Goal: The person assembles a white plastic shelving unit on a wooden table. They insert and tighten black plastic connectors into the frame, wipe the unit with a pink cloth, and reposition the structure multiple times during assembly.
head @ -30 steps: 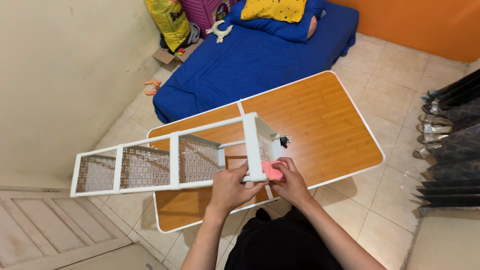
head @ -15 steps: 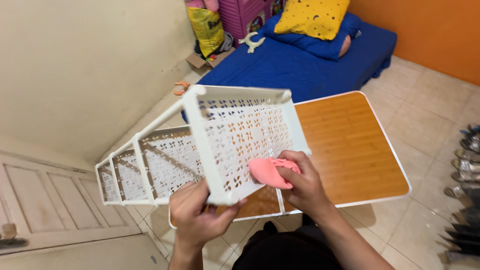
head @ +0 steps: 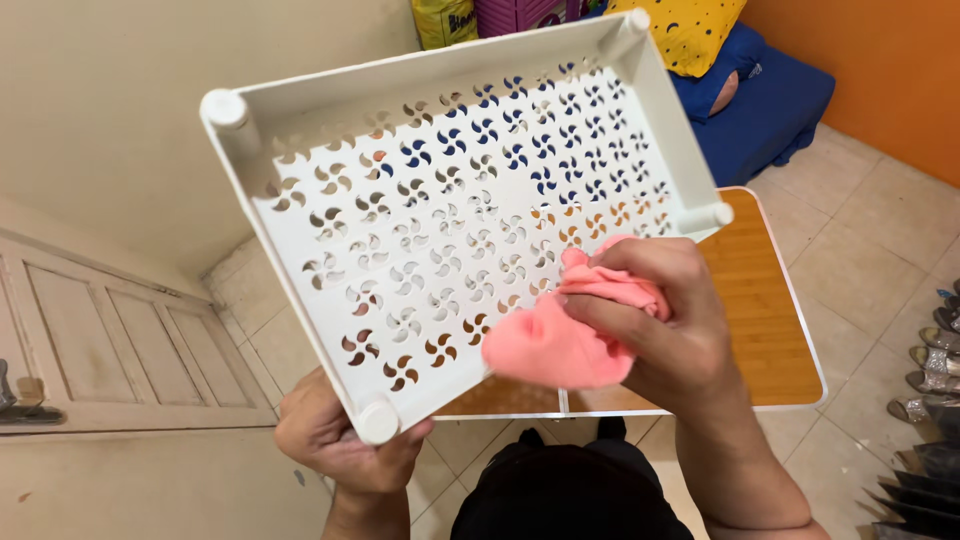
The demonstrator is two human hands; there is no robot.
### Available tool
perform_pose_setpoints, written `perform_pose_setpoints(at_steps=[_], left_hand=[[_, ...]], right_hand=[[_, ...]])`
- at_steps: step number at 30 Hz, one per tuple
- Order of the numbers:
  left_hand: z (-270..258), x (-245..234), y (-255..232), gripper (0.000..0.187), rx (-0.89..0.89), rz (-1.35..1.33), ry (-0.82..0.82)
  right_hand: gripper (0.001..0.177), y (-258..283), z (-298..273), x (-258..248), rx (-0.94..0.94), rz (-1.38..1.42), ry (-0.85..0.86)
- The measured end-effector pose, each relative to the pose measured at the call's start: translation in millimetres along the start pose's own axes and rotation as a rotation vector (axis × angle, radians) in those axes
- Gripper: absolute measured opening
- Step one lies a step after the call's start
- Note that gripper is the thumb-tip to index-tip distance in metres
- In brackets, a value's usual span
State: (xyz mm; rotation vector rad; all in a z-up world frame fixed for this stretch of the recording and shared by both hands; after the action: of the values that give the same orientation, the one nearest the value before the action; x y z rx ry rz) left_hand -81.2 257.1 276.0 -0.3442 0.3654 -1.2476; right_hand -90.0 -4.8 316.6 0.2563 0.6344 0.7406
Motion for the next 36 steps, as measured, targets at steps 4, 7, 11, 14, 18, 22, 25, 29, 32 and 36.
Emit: perform_pose_setpoints(at_steps=[4, 7, 11, 14, 18, 22, 25, 29, 32, 36], left_hand=[[-25.0, 3.2, 15.6, 0.080, -0.070, -0.166, -0.137], [-56.4, 11.0, 27.5, 0.105, -0.292, -0.467, -0.259], [-86.4, 22.6, 54.4, 0.101, -0.408, -0.649, -0.170], [-101.2, 23.8, 56.5, 0.085, -0.395, -0.625, -0.066], [-92.1, 28.3, 48.7, 0.065, -0.374, -0.611, 0.150], [-65.6, 35.6, 36.2, 0.066, -0.253, -0.606, 0.333], [-65.6, 37.7, 28.2, 0.076, -0.328, -0.685, 0.434], [-86.7, 46.8, 25.6, 0.077, -0.412, -0.851, 0.381], [-106.9, 50.4, 33.5, 0.087, -0.427, -0.881, 0.207], [-132.1, 53.0, 48.6, 0.077, -0.545, -0.760, 0.146]], right_hand=[[0.046, 11.4, 2.7, -4.6, 0.026, 0.070, 0.049], [0.046, 17.8, -2.8, 2.2, 0.001, 0.049, 0.069], [0.042, 19.5, -11.9, 14.1, 0.088, 0.010, 0.079], [0.048, 20.0, -15.2, 18.1, 0.193, -0.026, 0.131], [0.064, 27.2, -17.2, 24.4, 0.240, 0.047, 0.182], [0.059, 42.0, -26.5, 37.3, 0.139, -0.092, 0.263], [0.052, 45.8, -36.8, 47.3, 0.088, 0.000, 0.314], [0.048, 35.1, -50.3, 50.7, 0.089, 0.146, 0.320], [0.050, 9.3, -50.9, 44.8, 0.160, 0.077, 0.213], [0.044, -50.1, -29.5, 18.0, 0.408, -0.322, 0.041]])
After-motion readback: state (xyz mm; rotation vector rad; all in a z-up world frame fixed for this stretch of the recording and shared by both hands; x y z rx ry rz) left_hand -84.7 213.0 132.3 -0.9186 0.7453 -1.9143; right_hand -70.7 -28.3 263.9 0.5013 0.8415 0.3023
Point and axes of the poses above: each hand's wrist, its own z-axis towards the middle knuckle, its own x-axis out of the palm, y = z × x, the point moved 4 cm from there along z, towards the middle knuckle, and after that the axes turned 15 degrees about x, right-handed, at the moved point
